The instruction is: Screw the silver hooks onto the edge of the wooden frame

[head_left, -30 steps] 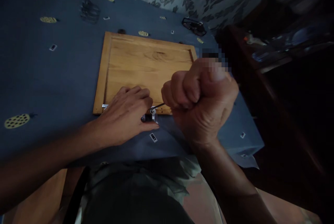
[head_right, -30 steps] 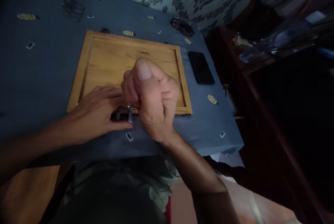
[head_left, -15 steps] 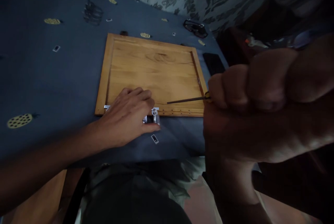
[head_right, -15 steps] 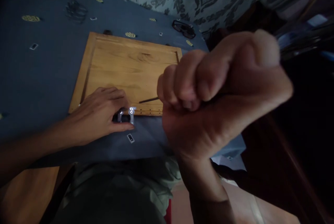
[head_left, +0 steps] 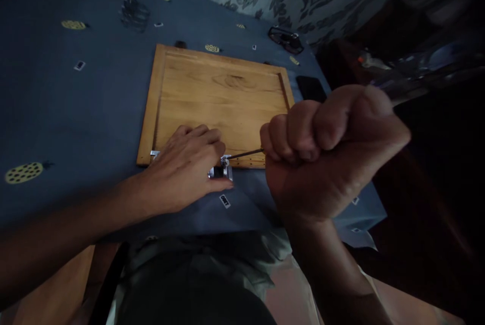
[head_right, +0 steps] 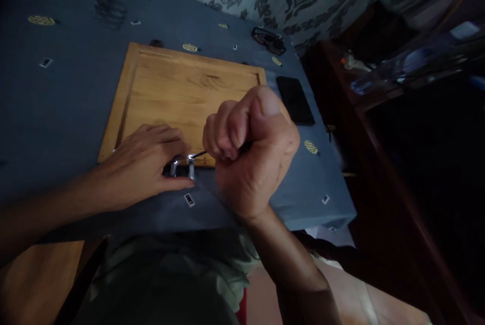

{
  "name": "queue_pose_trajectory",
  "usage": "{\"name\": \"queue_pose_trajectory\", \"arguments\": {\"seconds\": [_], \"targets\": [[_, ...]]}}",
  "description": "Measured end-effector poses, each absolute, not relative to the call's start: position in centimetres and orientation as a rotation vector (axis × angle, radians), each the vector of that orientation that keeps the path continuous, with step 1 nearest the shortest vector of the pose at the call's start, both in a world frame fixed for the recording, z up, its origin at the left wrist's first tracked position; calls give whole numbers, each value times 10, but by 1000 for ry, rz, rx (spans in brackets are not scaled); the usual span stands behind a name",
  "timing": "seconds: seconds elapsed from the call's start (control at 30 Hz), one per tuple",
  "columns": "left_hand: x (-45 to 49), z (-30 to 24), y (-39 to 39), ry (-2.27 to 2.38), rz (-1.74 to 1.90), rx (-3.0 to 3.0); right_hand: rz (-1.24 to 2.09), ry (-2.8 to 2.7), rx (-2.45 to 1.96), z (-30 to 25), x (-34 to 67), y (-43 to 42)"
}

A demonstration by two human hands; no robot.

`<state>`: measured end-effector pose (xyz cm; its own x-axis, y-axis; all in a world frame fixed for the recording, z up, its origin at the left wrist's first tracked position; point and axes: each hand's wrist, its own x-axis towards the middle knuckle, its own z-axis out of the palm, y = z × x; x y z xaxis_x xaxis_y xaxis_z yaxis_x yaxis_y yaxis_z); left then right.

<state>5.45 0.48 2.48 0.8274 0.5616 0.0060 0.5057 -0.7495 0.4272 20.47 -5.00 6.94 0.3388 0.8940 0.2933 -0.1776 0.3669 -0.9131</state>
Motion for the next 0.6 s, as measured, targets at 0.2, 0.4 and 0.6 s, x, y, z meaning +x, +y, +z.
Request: {"name": "queue_pose_trajectory", "arguments": {"seconds": [0.2, 0.4, 0.6], "targets": [[56, 26, 4, 805, 172, 2590, 844, -977, -927, 64, 205, -47], [56, 25, 5, 793, 168, 2603, 874, -1055, -933, 68, 196, -49], [56, 25, 4, 800, 135, 2576, 975, -1194, -831, 68, 197, -42]]}}
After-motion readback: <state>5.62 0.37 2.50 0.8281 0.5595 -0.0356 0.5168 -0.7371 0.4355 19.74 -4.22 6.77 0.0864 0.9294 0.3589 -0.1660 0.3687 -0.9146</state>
